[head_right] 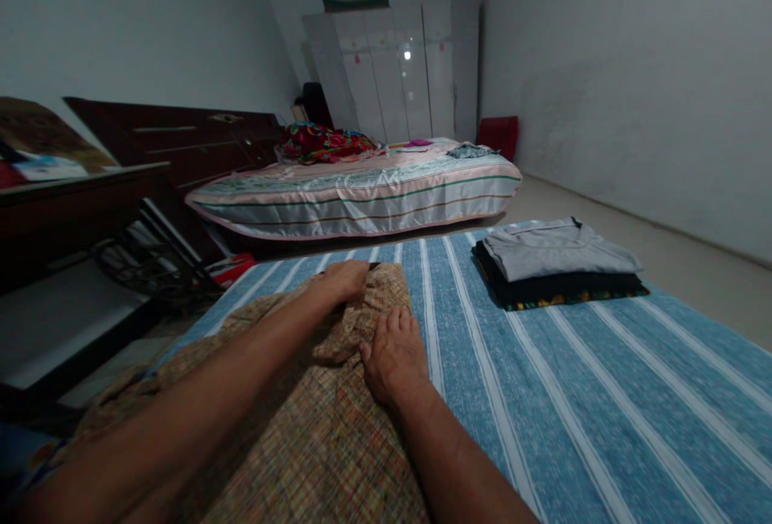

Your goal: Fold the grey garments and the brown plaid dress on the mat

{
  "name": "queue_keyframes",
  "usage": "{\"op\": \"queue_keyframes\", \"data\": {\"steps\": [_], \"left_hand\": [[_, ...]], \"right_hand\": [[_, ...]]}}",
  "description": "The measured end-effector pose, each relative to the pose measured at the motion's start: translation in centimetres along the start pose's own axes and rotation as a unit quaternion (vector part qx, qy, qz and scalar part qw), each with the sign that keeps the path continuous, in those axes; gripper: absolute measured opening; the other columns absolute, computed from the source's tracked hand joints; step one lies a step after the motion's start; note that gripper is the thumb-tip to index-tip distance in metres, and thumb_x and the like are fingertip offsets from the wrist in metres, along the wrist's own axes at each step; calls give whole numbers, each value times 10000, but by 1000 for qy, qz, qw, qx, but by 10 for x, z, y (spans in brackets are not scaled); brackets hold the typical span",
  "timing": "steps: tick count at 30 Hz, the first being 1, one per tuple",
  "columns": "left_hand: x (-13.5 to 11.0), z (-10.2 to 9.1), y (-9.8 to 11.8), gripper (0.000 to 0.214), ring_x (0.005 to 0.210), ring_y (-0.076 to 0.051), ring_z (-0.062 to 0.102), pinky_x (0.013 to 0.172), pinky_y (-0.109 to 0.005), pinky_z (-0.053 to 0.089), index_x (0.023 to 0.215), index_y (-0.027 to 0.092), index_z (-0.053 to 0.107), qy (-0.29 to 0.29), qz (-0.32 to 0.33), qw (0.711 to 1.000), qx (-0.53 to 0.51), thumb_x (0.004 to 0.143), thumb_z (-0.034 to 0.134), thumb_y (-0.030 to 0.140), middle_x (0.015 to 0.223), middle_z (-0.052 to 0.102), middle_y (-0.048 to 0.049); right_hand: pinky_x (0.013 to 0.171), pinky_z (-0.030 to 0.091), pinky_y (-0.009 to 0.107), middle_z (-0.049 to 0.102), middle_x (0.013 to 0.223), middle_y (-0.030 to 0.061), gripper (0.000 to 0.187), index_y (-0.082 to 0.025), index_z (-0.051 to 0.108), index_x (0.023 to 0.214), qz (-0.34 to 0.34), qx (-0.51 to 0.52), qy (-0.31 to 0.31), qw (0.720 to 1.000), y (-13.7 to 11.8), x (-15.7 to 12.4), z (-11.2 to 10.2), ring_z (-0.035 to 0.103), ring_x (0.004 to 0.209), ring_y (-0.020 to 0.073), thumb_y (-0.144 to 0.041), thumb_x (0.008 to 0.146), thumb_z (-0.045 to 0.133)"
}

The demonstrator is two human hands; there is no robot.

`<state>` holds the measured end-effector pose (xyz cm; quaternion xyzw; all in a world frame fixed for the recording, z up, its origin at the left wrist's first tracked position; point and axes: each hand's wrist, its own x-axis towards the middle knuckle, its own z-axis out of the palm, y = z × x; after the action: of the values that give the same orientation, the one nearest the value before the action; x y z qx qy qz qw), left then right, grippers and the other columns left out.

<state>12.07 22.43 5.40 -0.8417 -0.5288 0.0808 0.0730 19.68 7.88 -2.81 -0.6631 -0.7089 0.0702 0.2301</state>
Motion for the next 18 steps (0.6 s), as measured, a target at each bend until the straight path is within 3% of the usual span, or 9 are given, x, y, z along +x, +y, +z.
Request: {"op": "queue_keyframes", "data": {"steps": [5,10,18], "left_hand": [[0,5,21,278,1182,-311,556,982,-389,435,1066,165,674,68,50,996,10,801,590,155,1186,650,-152],[11,18,43,224,1061,-257,635,881,-310,486,990,180,705,62,99,993,-4,828,551,162,1066,702,-116],[20,43,34,232,1003,-211,656,838,-270,487,993,188,692,58,135,989,-24,855,511,142,1039,713,-99]], "right_hand": [[1092,253,475,460,1391,239,530,-42,484,1329,-2,-4,1,1000,1,1,2,347,1335,348,-398,943,407],[1095,245,465,423,1435,235,531,-45,502,1309,2,-21,-18,1000,2,2,2,316,1366,353,-416,948,385],[1095,241,472,433,1431,236,540,-45,487,1325,-1,-18,-11,1000,1,1,1,318,1370,347,-414,948,374]]}}
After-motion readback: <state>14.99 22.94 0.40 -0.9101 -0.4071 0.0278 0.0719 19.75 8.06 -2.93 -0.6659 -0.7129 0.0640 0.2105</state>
